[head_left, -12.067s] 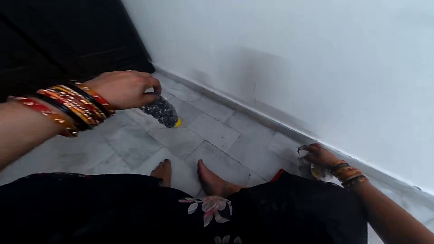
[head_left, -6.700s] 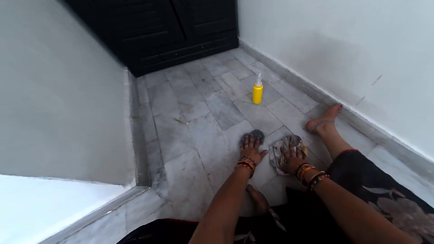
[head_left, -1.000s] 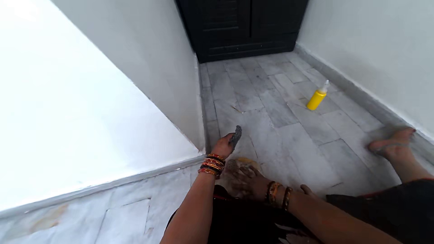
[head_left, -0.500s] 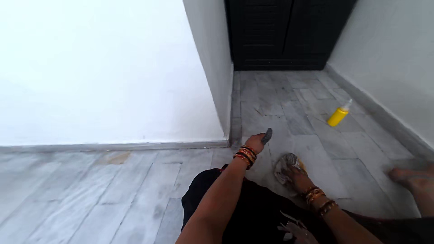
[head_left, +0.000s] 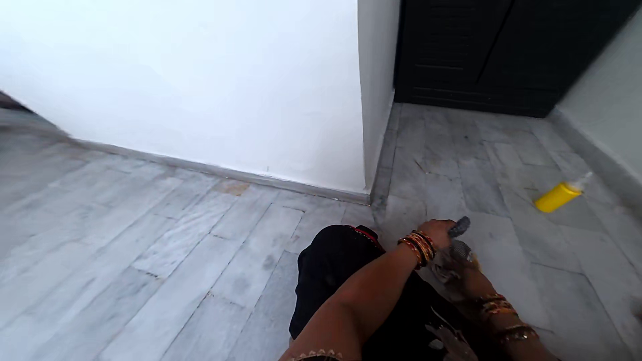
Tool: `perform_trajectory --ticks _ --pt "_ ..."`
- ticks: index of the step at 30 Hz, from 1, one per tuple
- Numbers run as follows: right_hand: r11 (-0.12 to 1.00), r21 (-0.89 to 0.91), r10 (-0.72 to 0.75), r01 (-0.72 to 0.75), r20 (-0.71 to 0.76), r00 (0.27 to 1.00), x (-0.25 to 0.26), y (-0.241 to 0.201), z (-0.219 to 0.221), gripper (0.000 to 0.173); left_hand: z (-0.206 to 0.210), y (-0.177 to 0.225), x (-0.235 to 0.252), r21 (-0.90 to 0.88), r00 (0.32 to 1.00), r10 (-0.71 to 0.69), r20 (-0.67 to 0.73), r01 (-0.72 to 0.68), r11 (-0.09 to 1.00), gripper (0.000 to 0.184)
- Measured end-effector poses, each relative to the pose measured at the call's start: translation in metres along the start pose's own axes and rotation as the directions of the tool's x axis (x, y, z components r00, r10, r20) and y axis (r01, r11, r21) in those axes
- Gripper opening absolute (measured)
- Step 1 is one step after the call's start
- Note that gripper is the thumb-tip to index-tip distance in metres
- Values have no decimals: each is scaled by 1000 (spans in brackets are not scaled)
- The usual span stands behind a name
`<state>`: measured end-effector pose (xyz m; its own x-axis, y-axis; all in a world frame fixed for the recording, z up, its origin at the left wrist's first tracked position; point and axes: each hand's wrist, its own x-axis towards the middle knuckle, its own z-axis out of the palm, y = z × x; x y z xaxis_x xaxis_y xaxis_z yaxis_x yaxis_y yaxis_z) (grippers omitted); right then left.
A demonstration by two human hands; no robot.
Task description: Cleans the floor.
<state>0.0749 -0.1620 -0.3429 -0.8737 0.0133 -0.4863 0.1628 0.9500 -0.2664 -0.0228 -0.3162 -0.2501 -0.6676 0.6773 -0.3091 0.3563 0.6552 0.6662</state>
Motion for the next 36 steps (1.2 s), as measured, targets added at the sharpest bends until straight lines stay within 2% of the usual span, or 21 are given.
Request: perform_trajectory --ticks 7,20,32,36 --pt "1000 25 2 -1 -44 999 3 2 1 43 -3 -14 11 23 999 -24 22 23 999 47" --pt "1000 -13 4 -5 -81 997 8 9 14 48 -5 -15 15 33 999 11 30 -12 999 48" --pt "999 -33 -7 6 -37 999 3 9 11 53 1 -17 17 72 998 3 70 -8 997 44" --pt "1000 -25 -16 15 -13 1000 0 7 8 53 0 -16 19 61 996 -11 91 5 998 49"
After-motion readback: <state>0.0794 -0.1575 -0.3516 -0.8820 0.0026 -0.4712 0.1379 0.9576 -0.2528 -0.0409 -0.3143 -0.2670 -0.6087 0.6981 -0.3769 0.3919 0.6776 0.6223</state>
